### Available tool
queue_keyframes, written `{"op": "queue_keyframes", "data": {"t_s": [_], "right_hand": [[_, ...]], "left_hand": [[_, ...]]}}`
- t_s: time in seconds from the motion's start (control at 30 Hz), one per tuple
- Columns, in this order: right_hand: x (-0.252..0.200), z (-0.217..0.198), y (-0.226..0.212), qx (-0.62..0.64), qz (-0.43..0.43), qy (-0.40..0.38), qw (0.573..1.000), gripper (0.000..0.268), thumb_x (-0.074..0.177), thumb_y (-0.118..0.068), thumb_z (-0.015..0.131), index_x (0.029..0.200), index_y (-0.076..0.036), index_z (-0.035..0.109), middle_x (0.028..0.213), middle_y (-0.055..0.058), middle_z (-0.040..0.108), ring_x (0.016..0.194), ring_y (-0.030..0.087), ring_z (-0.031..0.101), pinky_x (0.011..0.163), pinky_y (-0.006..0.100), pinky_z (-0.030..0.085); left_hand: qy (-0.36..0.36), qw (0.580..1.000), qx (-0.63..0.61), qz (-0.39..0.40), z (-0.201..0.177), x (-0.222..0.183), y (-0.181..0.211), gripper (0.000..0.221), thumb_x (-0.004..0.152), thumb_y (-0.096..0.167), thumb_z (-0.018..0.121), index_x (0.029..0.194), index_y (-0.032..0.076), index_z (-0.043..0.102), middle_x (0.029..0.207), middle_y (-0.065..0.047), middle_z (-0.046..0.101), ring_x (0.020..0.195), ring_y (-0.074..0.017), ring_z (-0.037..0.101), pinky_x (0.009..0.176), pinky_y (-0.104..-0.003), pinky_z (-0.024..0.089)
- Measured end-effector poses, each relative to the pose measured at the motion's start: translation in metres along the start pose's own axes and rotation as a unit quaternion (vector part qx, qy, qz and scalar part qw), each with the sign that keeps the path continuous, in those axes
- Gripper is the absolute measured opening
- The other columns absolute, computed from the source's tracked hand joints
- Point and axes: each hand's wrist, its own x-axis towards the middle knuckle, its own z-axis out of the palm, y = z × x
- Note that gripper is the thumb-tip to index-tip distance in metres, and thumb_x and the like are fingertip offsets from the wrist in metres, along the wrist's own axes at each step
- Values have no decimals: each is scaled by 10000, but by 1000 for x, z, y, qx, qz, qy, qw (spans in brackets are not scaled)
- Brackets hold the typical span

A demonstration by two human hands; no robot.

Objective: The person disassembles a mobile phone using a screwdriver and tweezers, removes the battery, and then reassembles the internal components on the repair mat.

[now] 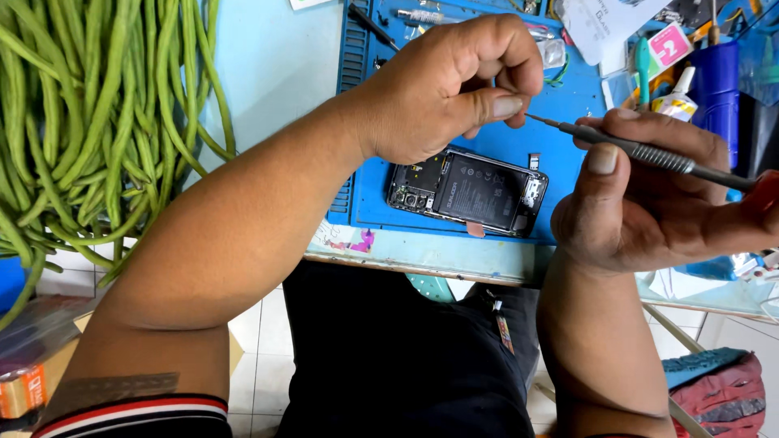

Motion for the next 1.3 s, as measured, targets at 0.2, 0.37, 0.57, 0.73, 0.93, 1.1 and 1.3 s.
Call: {"op": "queue_keyframes", "data": {"t_s": [0.2, 0.37, 0.57, 0.73, 0.93, 1.1, 1.3], "right_hand": [[1, 2, 8, 5, -40, -25, 999, 763, 1100, 62, 675, 1520, -230, 108, 1159, 243, 677, 825, 313, 759, 779, 343, 630], [-1, 0, 9, 1, -52, -55, 997, 780, 1125, 57, 654, 1534, -263, 72, 1222, 237, 660, 862, 313, 753, 817, 356, 639], [-9, -4, 16, -9, -12, -80, 997, 770, 1131, 68, 673, 1566, -228, 110, 1258, 221, 642, 872, 313, 731, 797, 357, 638], [-16, -9, 16, -8, 25, -115, 993, 772, 1111, 82, 681, 1591, -196, 144, 1289, 199, 625, 878, 314, 722, 770, 350, 628], [-24, -18, -4, 23, 88, -199, 976, 826, 1079, 84, 725, 1642, -178, 181, 1458, 83, 513, 913, 324, 712, 791, 350, 598], [-17, -14, -2, 25, 26, -269, 963, 909, 979, 93, 753, 1668, -160, 218, 1692, -82, 308, 960, 351, 740, 834, 362, 601], [-14, -8, -3, 41, 13, -278, 960, 914, 955, 121, 729, 1663, -150, 219, 1702, -78, 320, 992, 333, 772, 847, 359, 622]], "left_hand": [[2, 1000, 3, -20, 0, 1, 8, 121, 1058, 32, 610, 1136, 94, 541, 980, 14, 680, 907, -47, 676, 684, -225, 542], [-2, 997, -13, 73, 3, 3, -7, 107, 1105, -25, 624, 1134, 51, 554, 1053, -12, 637, 945, -88, 671, 893, -275, 594], [5, 988, 98, 121, 0, 1, -18, 170, 1059, -60, 650, 1167, 53, 583, 1062, -20, 641, 968, -108, 666, 867, -270, 574], [-5, 977, 158, 144, -3, 2, -2, 188, 968, 0, 691, 1118, 55, 591, 1010, -31, 677, 923, -91, 722, 786, -266, 588], [-154, 928, 331, -70, -8, -11, 35, 313, 843, 35, 694, 1134, 153, 700, 920, -44, 752, 909, -252, 723, 734, -424, 538], [-167, 891, 412, -89, -1, -21, 34, 314, 787, 48, 731, 1064, 195, 724, 880, -16, 761, 952, -285, 705, 847, -494, 495], [-171, 893, 400, -114, -2, -19, 36, 290, 786, 55, 737, 1043, 185, 697, 898, -16, 745, 906, -281, 702, 828, -485, 504]]}}
